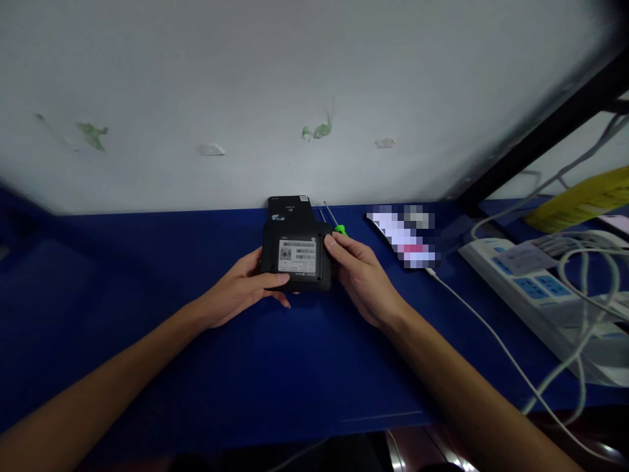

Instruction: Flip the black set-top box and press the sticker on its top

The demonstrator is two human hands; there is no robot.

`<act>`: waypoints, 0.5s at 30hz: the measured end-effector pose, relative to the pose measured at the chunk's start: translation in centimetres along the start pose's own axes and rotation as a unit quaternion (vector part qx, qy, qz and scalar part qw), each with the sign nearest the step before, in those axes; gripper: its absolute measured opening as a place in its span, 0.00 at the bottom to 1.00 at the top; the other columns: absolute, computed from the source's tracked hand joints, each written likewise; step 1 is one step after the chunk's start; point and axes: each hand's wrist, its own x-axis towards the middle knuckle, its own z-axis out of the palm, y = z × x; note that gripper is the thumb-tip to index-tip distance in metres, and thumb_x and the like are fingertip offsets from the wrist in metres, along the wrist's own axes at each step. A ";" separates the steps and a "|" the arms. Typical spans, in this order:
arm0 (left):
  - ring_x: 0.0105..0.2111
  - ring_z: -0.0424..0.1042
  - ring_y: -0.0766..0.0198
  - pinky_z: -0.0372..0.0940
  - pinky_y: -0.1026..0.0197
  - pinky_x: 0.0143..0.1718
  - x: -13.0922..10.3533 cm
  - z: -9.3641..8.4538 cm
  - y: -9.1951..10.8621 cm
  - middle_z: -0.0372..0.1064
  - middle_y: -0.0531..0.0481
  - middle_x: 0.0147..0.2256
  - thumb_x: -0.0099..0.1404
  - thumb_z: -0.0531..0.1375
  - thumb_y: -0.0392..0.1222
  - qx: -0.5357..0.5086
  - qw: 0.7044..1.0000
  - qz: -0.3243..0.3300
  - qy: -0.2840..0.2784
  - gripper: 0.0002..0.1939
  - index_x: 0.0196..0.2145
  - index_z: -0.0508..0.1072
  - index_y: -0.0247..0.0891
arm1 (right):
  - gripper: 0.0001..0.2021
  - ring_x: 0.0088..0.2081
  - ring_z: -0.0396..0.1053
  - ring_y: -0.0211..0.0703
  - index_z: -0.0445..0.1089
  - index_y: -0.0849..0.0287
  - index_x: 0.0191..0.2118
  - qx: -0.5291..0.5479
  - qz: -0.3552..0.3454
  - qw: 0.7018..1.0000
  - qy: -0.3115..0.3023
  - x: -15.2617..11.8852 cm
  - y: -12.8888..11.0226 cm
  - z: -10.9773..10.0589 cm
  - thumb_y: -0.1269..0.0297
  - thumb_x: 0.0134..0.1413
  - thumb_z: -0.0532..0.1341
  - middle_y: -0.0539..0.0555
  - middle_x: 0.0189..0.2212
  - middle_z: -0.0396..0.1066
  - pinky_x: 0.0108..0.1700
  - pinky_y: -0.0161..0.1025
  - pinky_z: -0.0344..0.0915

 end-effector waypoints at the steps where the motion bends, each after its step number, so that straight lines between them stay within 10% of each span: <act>1: 0.49 0.81 0.47 0.80 0.54 0.39 -0.1 0.1 -0.1 0.78 0.36 0.55 0.68 0.73 0.38 0.019 1.000 0.001 0.005 0.23 0.59 0.76 0.38 | 0.12 0.46 0.77 0.51 0.82 0.51 0.46 0.002 -0.001 1.000 0.000 0.0 0.0 0.0 0.49 0.69 0.68 0.54 0.45 0.82 0.48 0.47 0.74; 7: 0.38 0.81 0.53 0.80 0.55 0.32 -0.2 0.8 -0.2 0.80 0.42 0.47 0.59 0.79 0.35 0.105 0.993 0.034 0.043 0.33 0.59 0.73 0.39 | 0.12 0.46 0.77 0.50 0.83 0.51 0.46 -0.007 -0.004 1.000 -0.005 0.0 -0.2 0.1 0.51 0.70 0.68 0.54 0.46 0.82 0.49 0.48 0.74; 15: 0.32 0.83 0.51 0.80 0.52 0.34 0.2 0.0 -0.6 0.81 0.37 0.35 0.81 0.55 0.61 0.001 1.000 0.022 0.016 0.28 0.53 0.77 0.30 | 0.12 0.45 0.77 0.50 0.83 0.51 0.47 -0.015 -0.019 1.000 -0.003 -0.1 -0.1 0.0 0.51 0.71 0.67 0.54 0.44 0.82 0.51 0.49 0.73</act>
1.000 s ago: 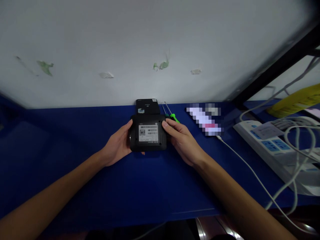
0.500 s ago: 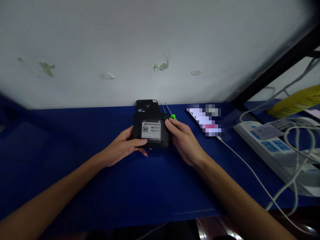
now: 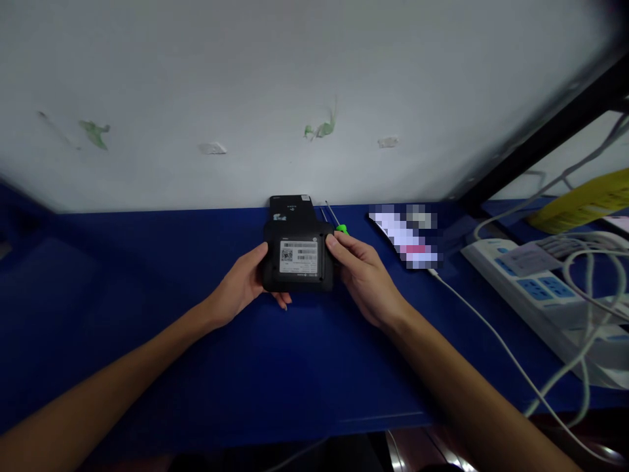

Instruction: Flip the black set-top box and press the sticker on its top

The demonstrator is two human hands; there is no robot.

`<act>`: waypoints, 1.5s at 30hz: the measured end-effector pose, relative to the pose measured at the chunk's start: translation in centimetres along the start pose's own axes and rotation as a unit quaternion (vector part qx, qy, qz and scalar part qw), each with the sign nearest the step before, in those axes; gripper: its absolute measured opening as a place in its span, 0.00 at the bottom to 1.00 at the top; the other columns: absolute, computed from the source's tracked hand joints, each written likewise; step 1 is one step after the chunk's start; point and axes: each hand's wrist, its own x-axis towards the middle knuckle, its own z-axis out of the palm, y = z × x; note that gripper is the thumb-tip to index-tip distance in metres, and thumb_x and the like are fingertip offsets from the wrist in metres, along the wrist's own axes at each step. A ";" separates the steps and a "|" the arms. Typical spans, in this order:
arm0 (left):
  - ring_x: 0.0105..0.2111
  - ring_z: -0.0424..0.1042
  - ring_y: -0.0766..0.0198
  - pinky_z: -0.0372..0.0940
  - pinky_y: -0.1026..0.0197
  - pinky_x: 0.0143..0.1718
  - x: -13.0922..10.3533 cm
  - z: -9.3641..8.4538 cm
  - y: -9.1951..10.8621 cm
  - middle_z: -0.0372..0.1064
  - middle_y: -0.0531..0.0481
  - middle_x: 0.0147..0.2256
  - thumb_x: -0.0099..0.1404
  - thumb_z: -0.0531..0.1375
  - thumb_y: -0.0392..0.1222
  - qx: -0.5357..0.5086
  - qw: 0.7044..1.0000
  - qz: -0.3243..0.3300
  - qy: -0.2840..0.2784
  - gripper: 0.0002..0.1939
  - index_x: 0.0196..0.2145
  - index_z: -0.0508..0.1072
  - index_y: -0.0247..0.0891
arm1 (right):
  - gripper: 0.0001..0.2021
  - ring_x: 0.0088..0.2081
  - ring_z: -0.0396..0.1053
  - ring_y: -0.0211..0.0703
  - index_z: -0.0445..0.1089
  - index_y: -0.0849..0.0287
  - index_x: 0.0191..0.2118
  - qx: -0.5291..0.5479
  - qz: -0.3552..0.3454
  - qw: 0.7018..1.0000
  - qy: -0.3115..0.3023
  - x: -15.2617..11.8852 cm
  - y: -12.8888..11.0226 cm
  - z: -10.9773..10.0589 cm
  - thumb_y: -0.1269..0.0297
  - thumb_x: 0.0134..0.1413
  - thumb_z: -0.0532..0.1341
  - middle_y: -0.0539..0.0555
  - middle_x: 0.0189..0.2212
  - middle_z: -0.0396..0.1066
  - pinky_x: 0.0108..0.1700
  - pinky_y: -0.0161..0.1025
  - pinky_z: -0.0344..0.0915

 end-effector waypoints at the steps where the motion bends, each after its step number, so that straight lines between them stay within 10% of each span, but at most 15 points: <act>1: 0.33 0.83 0.51 0.80 0.53 0.35 0.0 -0.1 0.0 0.82 0.36 0.35 0.82 0.54 0.62 0.003 1.000 0.001 -0.006 0.30 0.53 0.78 0.29 | 0.11 0.45 0.76 0.50 0.83 0.51 0.47 -0.003 -0.001 1.000 0.000 0.0 0.0 0.0 0.51 0.71 0.67 0.54 0.44 0.81 0.51 0.49 0.73; 9: 0.43 0.86 0.39 0.83 0.46 0.39 0.3 -0.9 0.0 0.83 0.29 0.50 0.79 0.46 0.73 0.022 1.000 -0.001 0.007 0.43 0.59 0.80 0.31 | 0.11 0.49 0.77 0.53 0.81 0.50 0.45 0.016 -0.018 0.999 0.027 0.0 -0.1 0.1 0.50 0.71 0.67 0.55 0.47 0.81 0.54 0.52 0.73; 16: 0.34 0.85 0.47 0.81 0.53 0.29 0.3 -0.6 0.0 0.83 0.31 0.36 0.77 0.53 0.72 0.061 0.998 0.006 0.032 0.41 0.43 0.84 0.27 | 0.10 0.58 0.75 0.54 0.82 0.50 0.46 0.055 -0.044 0.997 0.036 0.2 -0.3 0.2 0.52 0.69 0.69 0.53 0.54 0.81 0.61 0.53 0.73; 24: 0.35 0.83 0.51 0.81 0.56 0.30 0.1 -0.5 0.9 0.83 0.32 0.41 0.79 0.51 0.71 -0.022 0.999 -0.046 0.000 0.39 0.53 0.80 0.29 | 0.12 0.58 0.76 0.53 0.81 0.45 0.53 0.009 -0.080 0.997 -0.012 0.1 -0.2 0.2 0.50 0.73 0.65 0.53 0.55 0.80 0.67 0.57 0.68; 31: 0.46 0.83 0.47 0.79 0.59 0.32 -0.4 0.3 1.8 0.79 0.29 0.56 0.83 0.50 0.58 -0.132 0.984 -0.116 -0.039 0.30 0.61 0.78 0.32 | 0.13 0.53 0.74 0.54 0.81 0.44 0.54 -0.121 -0.176 0.977 -0.004 -0.2 -0.5 -0.3 0.48 0.74 0.64 0.53 0.52 0.79 0.61 0.55 0.69; 36: 0.48 0.83 0.51 0.78 0.57 0.47 -0.5 0.8 2.0 0.82 0.36 0.53 0.77 0.61 0.37 -0.137 0.986 -0.077 0.048 0.14 0.53 0.84 0.33 | 0.18 0.62 0.71 0.56 0.82 0.41 0.56 -0.191 -0.180 0.963 -0.063 -0.6 -1.0 -0.2 0.44 0.77 0.58 0.52 0.58 0.78 0.71 0.60 0.59; 40: 0.57 0.79 0.49 0.75 0.54 0.55 -0.4 0.7 2.3 0.81 0.42 0.57 0.73 0.67 0.35 -0.056 0.991 -0.057 0.105 0.23 0.64 0.79 0.42 | 0.19 0.69 0.67 0.56 0.78 0.39 0.63 -0.130 -0.083 0.987 -0.055 -0.4 -0.5 -0.2 0.45 0.78 0.57 0.51 0.64 0.75 0.74 0.59 0.56; 45: 0.63 0.73 0.45 0.70 0.43 0.64 -0.4 0.7 1.7 0.77 0.45 0.62 0.72 0.68 0.39 0.045 0.994 0.012 0.101 0.28 0.68 0.75 0.49 | 0.21 0.50 0.78 0.55 0.78 0.48 0.61 -0.016 0.064 0.998 0.014 0.1 0.0 -0.5 0.52 0.65 0.70 0.55 0.49 0.81 0.54 0.53 0.73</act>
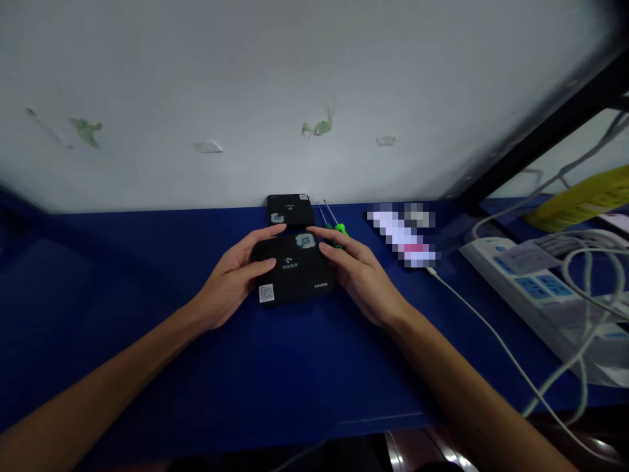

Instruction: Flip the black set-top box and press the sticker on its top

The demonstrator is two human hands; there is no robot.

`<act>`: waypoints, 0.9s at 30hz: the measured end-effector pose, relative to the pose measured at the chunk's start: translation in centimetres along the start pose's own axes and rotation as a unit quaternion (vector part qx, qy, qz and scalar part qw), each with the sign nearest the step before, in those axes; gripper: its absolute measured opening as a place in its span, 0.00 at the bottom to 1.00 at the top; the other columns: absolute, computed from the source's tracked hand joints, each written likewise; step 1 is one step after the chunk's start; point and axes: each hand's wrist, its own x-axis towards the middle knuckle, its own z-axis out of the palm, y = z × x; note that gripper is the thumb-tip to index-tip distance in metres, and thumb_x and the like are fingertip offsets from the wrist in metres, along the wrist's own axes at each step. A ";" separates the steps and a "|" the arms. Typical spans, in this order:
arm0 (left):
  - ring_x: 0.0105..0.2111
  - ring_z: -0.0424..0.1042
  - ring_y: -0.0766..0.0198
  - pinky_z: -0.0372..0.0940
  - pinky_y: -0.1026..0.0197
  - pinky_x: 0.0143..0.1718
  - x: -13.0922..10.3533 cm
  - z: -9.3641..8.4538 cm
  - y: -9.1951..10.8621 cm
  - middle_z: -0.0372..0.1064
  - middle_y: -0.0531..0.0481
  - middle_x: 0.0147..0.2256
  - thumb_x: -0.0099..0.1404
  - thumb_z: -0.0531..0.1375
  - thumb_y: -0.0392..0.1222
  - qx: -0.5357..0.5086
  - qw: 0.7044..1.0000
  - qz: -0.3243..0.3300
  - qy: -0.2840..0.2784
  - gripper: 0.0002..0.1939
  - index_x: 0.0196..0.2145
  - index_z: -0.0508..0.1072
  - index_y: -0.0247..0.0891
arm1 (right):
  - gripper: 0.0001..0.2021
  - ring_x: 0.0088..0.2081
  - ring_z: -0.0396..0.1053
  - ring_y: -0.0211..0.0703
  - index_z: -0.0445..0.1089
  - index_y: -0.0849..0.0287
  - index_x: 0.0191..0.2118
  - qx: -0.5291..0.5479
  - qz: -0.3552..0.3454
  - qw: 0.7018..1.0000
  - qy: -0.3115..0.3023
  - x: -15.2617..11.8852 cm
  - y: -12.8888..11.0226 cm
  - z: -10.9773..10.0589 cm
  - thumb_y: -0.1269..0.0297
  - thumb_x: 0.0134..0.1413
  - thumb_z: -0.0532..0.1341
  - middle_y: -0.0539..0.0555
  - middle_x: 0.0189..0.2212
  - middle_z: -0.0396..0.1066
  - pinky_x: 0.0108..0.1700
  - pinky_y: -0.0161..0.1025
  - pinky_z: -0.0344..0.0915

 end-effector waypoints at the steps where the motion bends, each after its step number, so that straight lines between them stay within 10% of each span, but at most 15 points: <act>1: 0.64 0.72 0.44 0.68 0.41 0.66 0.0 0.0 -0.2 0.75 0.46 0.63 0.72 0.68 0.39 0.020 1.000 0.018 -0.005 0.28 0.67 0.75 0.50 | 0.20 0.47 0.78 0.53 0.78 0.49 0.60 0.005 0.007 1.000 -0.001 0.0 0.0 0.0 0.53 0.64 0.71 0.55 0.46 0.81 0.52 0.52 0.74; 27: 0.57 0.74 0.50 0.72 0.50 0.57 0.1 -0.6 -1.2 0.71 0.45 0.63 0.72 0.69 0.43 0.147 0.987 0.059 -0.010 0.26 0.66 0.74 0.48 | 0.12 0.36 0.73 0.46 0.76 0.53 0.48 -0.040 -0.006 0.999 0.007 0.1 0.0 0.1 0.56 0.62 0.70 0.53 0.40 0.78 0.39 0.45 0.68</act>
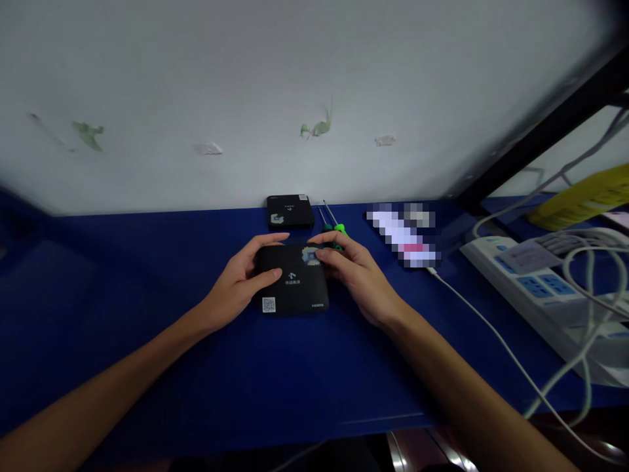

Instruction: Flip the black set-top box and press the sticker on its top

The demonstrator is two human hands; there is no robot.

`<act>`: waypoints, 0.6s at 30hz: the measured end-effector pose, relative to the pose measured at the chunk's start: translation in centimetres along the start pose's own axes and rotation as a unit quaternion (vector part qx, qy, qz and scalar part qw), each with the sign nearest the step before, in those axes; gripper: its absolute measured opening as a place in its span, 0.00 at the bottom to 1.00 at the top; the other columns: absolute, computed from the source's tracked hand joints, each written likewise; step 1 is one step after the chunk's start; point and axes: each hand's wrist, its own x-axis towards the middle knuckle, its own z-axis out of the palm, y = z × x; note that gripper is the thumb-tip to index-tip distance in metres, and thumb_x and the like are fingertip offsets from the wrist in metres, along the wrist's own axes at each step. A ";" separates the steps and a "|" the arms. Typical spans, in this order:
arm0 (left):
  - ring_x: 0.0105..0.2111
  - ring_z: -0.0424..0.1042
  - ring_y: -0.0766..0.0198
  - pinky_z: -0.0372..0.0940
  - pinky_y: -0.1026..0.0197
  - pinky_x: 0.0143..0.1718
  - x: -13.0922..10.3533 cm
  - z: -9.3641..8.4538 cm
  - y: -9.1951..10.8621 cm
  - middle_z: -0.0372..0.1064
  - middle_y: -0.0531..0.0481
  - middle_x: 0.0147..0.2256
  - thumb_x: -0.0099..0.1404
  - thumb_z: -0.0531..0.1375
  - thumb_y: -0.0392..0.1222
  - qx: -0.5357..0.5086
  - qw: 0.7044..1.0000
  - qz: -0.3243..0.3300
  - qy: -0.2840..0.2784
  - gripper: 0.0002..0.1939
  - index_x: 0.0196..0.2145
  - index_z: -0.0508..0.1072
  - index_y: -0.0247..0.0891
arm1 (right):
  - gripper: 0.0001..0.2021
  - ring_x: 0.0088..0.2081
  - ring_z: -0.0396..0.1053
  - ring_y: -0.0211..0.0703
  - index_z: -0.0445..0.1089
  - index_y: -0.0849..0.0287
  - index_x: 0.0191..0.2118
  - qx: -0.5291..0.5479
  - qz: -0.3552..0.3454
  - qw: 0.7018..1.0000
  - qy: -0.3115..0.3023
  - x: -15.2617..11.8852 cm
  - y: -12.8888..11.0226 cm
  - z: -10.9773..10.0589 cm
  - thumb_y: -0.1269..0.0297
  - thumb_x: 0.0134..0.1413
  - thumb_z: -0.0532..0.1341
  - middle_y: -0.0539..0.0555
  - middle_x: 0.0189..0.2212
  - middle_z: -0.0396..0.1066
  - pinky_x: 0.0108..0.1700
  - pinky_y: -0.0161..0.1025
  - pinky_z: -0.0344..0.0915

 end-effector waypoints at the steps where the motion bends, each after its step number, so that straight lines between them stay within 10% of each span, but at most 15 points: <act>1: 0.58 0.74 0.50 0.72 0.50 0.57 0.0 0.0 0.0 0.72 0.45 0.62 0.72 0.69 0.43 0.000 1.000 0.001 -0.001 0.26 0.66 0.74 0.48 | 0.12 0.36 0.73 0.45 0.76 0.53 0.48 0.002 0.000 1.000 0.000 0.0 0.0 0.0 0.56 0.62 0.70 0.53 0.40 0.78 0.39 0.44 0.68; 18: 0.54 0.78 0.48 0.74 0.46 0.57 0.0 0.5 -0.3 0.76 0.44 0.57 0.60 0.79 0.45 0.033 0.999 0.014 0.023 0.33 0.61 0.77 0.46 | 0.18 0.36 0.74 0.46 0.75 0.52 0.51 -0.019 -0.005 0.999 -0.033 -0.1 0.0 -0.1 0.56 0.58 0.76 0.52 0.37 0.79 0.39 0.45 0.70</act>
